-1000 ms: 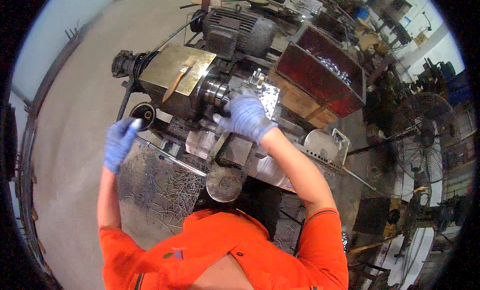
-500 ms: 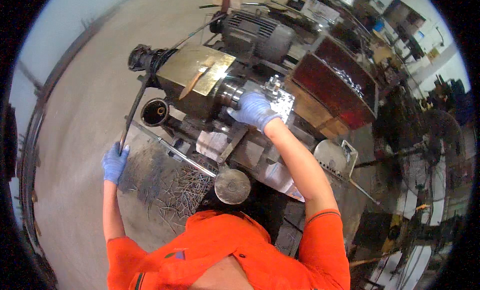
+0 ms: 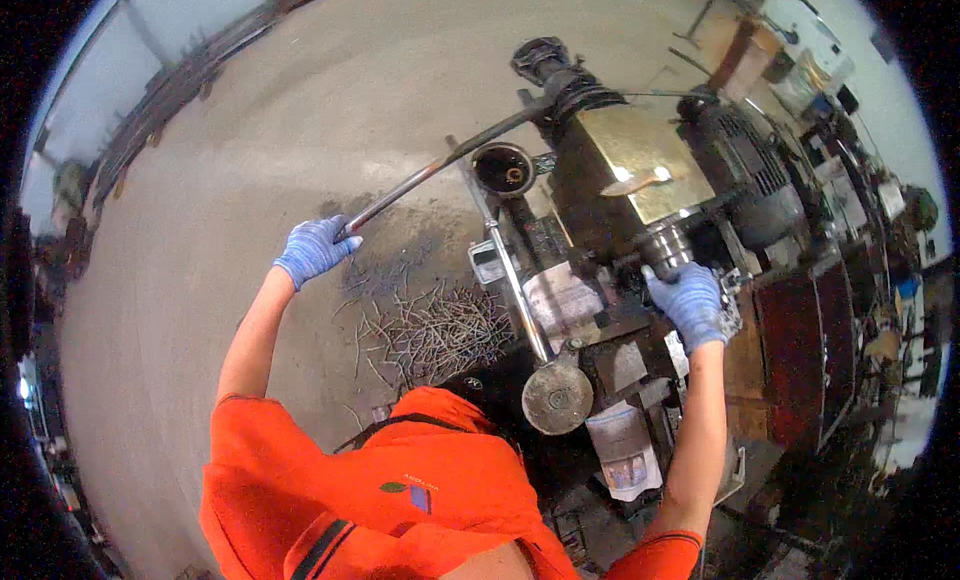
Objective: The person operates a lathe machine to process metal components, repeatedly loading workpieces into the machine, adjusting levers to control the cutting or shaping process, and removing the finished parts into a container.
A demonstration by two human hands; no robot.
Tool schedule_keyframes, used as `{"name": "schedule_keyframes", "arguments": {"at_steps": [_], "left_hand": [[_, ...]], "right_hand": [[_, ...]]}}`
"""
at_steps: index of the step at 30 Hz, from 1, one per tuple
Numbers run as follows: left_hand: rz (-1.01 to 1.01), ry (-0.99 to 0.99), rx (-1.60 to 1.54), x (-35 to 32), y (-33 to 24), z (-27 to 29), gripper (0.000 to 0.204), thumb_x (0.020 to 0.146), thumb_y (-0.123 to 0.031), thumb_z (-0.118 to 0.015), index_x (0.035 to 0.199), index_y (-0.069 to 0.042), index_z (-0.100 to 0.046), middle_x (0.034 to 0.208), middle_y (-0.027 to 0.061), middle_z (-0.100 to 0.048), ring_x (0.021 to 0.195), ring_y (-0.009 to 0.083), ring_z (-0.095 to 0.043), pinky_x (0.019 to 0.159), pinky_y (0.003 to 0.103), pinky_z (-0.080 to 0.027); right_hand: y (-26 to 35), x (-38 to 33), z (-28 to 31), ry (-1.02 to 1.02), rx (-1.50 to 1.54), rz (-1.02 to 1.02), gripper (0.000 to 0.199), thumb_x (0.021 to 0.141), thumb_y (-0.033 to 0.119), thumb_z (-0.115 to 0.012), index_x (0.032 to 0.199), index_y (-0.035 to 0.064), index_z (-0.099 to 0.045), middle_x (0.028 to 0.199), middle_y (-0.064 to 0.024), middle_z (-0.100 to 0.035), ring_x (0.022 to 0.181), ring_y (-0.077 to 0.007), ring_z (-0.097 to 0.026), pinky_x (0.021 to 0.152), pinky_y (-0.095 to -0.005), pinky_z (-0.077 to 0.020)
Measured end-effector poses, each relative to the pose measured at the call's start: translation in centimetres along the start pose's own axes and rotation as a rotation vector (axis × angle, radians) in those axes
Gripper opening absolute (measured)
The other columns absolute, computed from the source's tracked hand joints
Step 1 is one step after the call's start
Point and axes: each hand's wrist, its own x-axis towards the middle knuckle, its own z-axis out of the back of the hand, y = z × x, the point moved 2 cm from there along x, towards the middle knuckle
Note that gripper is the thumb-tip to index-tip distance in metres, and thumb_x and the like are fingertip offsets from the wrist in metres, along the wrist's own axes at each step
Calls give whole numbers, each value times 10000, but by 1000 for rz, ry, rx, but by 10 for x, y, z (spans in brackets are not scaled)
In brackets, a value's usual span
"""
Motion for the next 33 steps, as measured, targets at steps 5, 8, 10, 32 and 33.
{"name": "schedule_keyframes", "arguments": {"at_steps": [5, 8, 10, 32, 33], "left_hand": [[67, -12, 65, 10, 6, -8, 292, 803, -362, -532, 863, -86, -609, 753, 139, -641, 713, 322, -631, 644, 423, -491], [-102, -153, 226, 52, 37, -6, 172, 786, -244, -528, 821, -89, -595, 713, 126, -633, 678, 310, -629, 613, 427, -483], [-215, -367, 314, 93, 85, 3, 109, 781, -180, -519, 790, -90, -580, 683, 119, -620, 651, 307, -622, 584, 433, -471], [314, -256, -43, 104, 60, 9, 221, 768, -234, -522, 861, -120, -686, 844, 121, -674, 808, 280, -661, 688, 406, -512], [306, -253, -55, 94, 54, 9, 224, 768, -238, -522, 859, -118, -687, 841, 123, -674, 802, 282, -662, 686, 408, -512]], "right_hand": [[-1, -2, -7, -103, 95, 94, 412, 682, 427, -722, 711, 18, -685, 706, -195, -639, 693, -325, -634, 680, -386, -493], [-9, 0, -15, -194, 120, 122, 389, 673, 383, -747, 670, 1, -669, 666, -181, -629, 638, -319, -622, 649, -385, -488], [-8, -2, -18, -237, 247, 163, 357, 657, 316, -773, 625, -15, -643, 646, -162, -618, 606, -298, -607, 626, -376, -478], [-56, 15, -53, -104, 422, 102, 119, 738, 43, -649, 796, -60, -632, 730, -109, -647, 666, -154, -574, 659, -315, -476], [-56, 15, -52, -84, 418, 79, 138, 743, 65, -661, 801, -57, -632, 739, -110, -648, 671, -155, -575, 661, -313, -476]]}}
